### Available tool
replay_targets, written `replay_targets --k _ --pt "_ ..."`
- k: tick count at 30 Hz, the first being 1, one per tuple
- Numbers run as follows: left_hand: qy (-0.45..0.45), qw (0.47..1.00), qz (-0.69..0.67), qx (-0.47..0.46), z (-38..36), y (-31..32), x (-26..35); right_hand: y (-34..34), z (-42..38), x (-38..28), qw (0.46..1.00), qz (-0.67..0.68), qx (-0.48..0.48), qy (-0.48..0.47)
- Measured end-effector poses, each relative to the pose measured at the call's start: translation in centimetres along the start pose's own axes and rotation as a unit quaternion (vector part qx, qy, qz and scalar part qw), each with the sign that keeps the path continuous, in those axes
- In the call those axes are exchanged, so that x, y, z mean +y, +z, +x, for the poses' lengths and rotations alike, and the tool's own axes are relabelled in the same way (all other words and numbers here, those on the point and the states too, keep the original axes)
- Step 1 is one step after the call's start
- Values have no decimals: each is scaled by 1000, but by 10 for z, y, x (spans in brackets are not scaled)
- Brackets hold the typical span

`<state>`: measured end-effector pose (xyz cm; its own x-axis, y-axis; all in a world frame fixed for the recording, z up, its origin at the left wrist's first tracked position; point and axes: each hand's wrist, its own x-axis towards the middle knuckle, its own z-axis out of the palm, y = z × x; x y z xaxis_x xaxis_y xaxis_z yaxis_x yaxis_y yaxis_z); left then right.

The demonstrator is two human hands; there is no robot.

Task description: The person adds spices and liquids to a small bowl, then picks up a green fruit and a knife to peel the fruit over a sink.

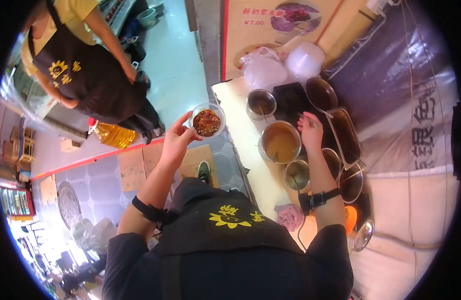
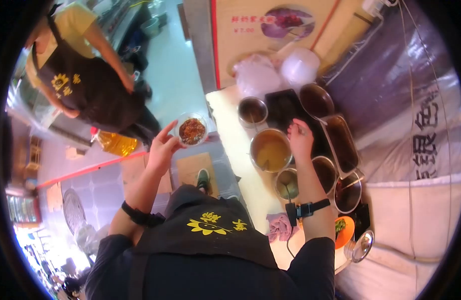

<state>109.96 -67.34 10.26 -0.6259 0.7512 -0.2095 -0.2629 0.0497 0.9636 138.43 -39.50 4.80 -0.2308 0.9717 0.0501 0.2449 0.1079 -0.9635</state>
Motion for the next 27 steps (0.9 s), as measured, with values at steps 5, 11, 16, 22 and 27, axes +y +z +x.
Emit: replay_targets --k 5,11,16,22,27 --pt "-51 992 -49 -106 41 37 -17 -8 8 -13 999 27 42 6" --pt "-79 980 -32 -181 85 99 -23 -20 11 -42 996 27 82 29" --pt "-69 975 -18 -210 121 139 -56 -30 0 -72 990 82 107 38" --pt "-84 971 -50 -220 138 177 -60 -31 -27 -121 989 93 111 42" --pt "-95 970 -30 -221 137 188 -52 -25 -49 -123 992 97 74 33"
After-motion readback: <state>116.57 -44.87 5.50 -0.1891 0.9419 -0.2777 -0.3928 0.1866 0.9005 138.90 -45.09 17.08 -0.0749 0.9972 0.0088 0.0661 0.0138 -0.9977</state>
